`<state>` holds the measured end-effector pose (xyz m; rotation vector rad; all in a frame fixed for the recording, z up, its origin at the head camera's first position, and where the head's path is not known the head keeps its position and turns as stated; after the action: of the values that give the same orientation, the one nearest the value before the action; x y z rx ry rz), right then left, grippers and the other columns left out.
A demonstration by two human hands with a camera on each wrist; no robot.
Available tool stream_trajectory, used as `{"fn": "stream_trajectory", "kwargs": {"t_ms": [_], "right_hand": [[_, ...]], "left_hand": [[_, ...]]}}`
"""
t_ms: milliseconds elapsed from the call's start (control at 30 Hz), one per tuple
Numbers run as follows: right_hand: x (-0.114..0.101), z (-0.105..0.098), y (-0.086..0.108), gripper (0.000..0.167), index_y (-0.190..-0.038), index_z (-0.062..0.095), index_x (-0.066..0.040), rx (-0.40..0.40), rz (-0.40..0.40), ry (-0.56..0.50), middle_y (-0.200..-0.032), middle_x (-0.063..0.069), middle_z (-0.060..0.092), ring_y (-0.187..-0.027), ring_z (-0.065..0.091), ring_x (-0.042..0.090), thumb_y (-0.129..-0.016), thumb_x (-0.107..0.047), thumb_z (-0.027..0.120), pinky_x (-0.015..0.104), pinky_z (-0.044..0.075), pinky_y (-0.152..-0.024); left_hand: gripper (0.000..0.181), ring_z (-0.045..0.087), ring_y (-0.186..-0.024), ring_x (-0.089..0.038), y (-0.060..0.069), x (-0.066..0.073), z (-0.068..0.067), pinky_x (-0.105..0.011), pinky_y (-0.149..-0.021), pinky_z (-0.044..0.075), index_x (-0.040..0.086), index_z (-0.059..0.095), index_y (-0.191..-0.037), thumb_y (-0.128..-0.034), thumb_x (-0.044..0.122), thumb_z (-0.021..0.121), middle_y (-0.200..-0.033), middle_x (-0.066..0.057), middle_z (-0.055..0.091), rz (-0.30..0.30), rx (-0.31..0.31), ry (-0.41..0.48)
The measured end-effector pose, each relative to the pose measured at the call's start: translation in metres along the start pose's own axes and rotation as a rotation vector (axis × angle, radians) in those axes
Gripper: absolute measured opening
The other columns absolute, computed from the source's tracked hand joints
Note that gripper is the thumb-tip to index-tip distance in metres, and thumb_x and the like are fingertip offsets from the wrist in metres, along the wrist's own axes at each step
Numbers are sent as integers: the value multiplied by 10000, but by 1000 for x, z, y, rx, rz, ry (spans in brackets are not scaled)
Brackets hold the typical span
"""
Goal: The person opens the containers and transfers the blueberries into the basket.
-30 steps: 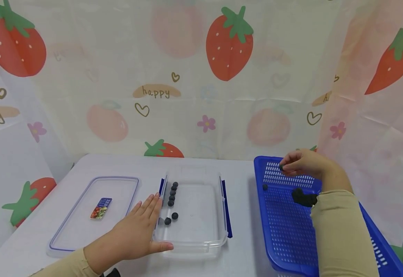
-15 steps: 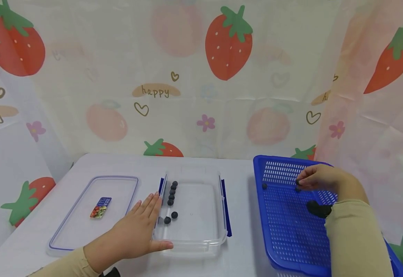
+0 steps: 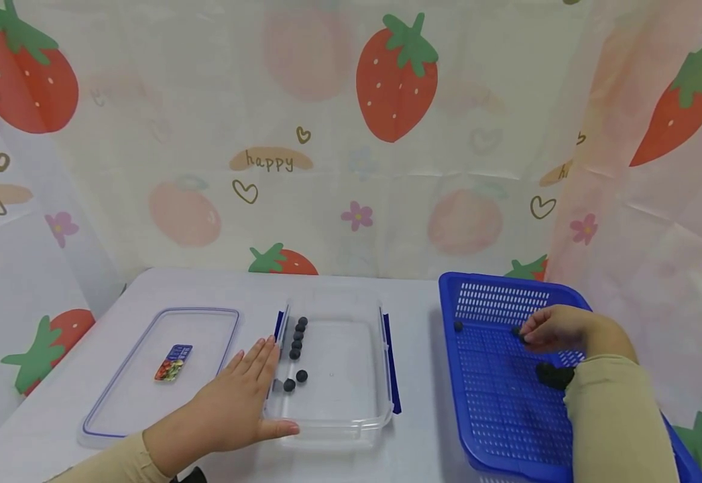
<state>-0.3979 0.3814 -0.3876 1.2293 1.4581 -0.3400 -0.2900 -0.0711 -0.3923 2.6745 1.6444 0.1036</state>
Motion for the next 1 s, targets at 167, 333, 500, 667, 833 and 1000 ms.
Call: {"fn": "stream_trajectory", "kwargs": {"t_ms": [167, 333, 500, 667, 833, 1000], "right_hand": [[6, 2, 3, 71, -915, 598, 5, -11, 40, -3, -868, 51, 620, -831, 603, 173, -888, -16, 535, 346, 503, -816], [18, -2, 6, 97, -939, 596, 35, 32, 109, 26, -886, 82, 626, -851, 602, 212, -885, -21, 538, 364, 500, -819], [26, -8, 11, 130, -960, 598, 70, 103, 152, 43, -893, 106, 632, -862, 611, 240, -878, -11, 537, 379, 506, -810], [20, -10, 13, 132, -957, 611, 46, 113, 111, 70, -915, 101, 632, -898, 608, 253, -884, -44, 546, 392, 500, -824], [11, -12, 13, 114, -932, 641, -16, 62, 36, 19, -918, 78, 644, -891, 618, 225, -899, -56, 539, 376, 499, -831], [0, -15, 14, 121, -933, 647, -50, 57, -5, 8, -921, 63, 649, -889, 628, 212, -917, -83, 532, 350, 504, -826]], "left_hand": [[1218, 53, -1391, -306, 1, 1, -1, -495, -1092, 129, -19, 157, -1444, -646, 897, 238, -1513, -179, 87, 0, 3, -7], [1215, 63, -1389, -310, 2, 2, -4, -494, -1091, 140, -25, 158, -1442, -651, 894, 229, -1510, -185, 96, 4, 11, -18], [1199, 75, -1388, -315, 4, 4, -6, -496, -1088, 151, -30, 171, -1439, -665, 882, 259, -1507, -193, 111, 6, 15, -7], [1178, 79, -1388, -314, 5, 4, -7, -496, -1088, 155, -30, 175, -1438, -681, 863, 304, -1507, -192, 115, 4, 14, -9], [1166, 72, -1389, -312, 4, 4, -5, -498, -1088, 147, -27, 163, -1441, -690, 847, 343, -1509, -189, 107, 2, 12, 2], [1191, 72, -1390, -308, 4, 4, -5, -496, -1090, 143, -20, 163, -1443, -668, 874, 292, -1511, -181, 106, 0, 8, 5]]}}
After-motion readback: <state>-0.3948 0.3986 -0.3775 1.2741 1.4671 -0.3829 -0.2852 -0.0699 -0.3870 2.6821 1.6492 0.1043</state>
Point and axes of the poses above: each hand's wrist, its own y-axis away from the middle knuckle, its own z-axis out of the palm, x = y × z, the point moved 9 cm from there along -y, towards the middle knuckle
